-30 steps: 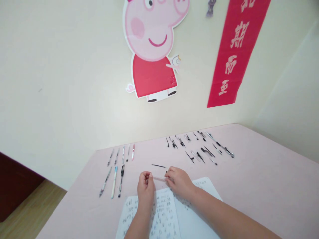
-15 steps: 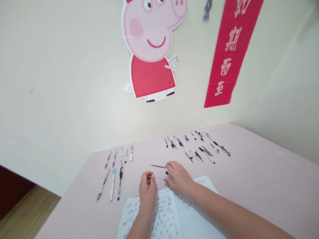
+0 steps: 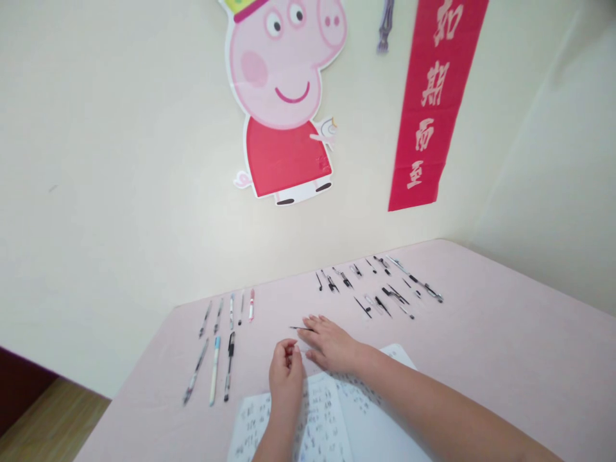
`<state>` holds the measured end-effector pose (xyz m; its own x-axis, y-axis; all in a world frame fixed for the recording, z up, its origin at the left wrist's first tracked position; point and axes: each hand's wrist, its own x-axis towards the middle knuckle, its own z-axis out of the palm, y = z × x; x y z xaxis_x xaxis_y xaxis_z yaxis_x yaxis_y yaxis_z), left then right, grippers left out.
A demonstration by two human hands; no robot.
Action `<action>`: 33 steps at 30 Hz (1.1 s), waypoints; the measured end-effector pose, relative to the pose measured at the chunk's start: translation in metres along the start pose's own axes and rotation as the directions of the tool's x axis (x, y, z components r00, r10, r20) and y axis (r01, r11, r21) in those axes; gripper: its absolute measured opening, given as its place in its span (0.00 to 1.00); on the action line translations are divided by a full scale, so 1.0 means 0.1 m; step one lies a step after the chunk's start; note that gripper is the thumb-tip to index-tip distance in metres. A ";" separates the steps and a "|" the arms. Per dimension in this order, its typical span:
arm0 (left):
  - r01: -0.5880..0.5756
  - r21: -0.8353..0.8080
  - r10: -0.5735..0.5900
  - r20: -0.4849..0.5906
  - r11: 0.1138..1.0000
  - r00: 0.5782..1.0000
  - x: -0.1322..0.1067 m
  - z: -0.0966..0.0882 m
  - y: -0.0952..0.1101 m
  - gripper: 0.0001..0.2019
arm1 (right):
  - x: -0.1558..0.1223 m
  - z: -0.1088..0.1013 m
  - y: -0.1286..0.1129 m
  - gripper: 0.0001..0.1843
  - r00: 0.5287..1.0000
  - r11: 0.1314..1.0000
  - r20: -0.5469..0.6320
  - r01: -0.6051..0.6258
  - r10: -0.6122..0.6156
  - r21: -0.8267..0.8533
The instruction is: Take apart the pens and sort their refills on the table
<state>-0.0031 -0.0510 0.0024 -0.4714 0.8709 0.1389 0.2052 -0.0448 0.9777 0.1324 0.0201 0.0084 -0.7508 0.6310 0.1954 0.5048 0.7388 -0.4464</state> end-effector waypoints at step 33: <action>0.070 -0.059 -0.071 -0.001 0.996 0.998 0.01 0.02 -0.06 0.14 | -0.15 -0.09 0.04 0.04 0.952 0.958 -0.233 -0.238 0.198 -0.159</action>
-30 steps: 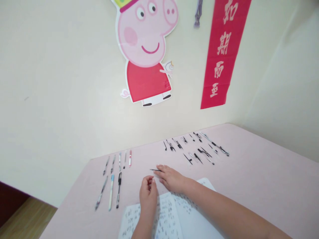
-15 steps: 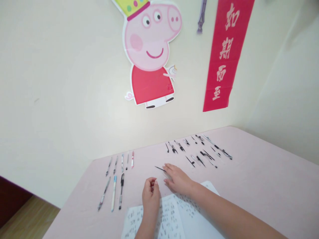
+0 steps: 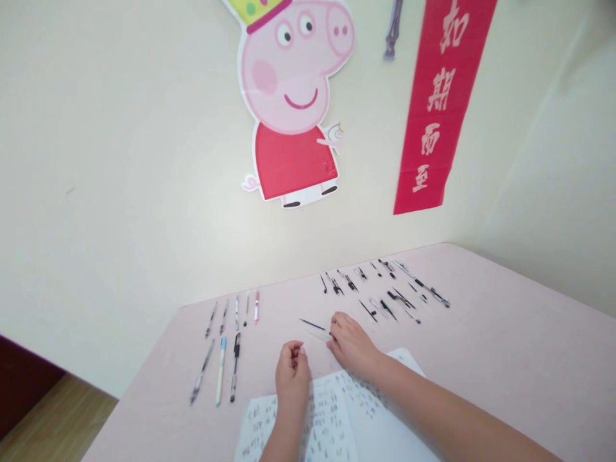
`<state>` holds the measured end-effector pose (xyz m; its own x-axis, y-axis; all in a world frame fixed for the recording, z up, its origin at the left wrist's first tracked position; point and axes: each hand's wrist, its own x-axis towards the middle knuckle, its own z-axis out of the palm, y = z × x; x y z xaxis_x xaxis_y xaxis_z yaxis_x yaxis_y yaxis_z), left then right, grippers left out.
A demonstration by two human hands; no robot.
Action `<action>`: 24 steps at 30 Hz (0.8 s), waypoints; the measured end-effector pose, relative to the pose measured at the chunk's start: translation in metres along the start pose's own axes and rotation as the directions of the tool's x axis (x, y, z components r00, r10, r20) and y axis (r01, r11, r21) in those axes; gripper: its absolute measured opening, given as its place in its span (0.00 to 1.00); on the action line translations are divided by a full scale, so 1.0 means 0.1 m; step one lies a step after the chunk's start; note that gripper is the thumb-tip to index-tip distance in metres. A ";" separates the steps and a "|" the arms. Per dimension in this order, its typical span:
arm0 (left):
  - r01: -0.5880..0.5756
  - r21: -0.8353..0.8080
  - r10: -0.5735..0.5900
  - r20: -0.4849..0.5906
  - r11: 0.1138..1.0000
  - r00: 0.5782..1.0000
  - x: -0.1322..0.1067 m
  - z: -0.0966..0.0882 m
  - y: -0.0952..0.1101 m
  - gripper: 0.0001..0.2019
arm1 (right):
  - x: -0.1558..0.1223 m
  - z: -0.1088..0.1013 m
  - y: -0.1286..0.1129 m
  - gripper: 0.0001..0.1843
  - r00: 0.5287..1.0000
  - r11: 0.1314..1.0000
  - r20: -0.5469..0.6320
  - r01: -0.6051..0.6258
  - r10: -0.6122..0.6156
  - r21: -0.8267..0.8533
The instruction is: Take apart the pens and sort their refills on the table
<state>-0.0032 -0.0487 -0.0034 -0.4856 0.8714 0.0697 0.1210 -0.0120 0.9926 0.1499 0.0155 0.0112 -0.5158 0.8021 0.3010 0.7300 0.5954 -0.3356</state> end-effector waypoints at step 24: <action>-0.009 0.000 0.009 0.062 1.000 0.998 0.03 0.01 -0.12 0.15 | 0.22 0.21 0.13 0.22 0.969 0.968 0.136 0.182 -0.206 0.171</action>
<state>-0.0050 -0.0449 -0.0148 -0.4303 0.8998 0.0721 0.1253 -0.0195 0.9919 0.1388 0.0414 -0.0051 -0.7114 0.6608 0.2393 0.5363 0.7305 -0.4228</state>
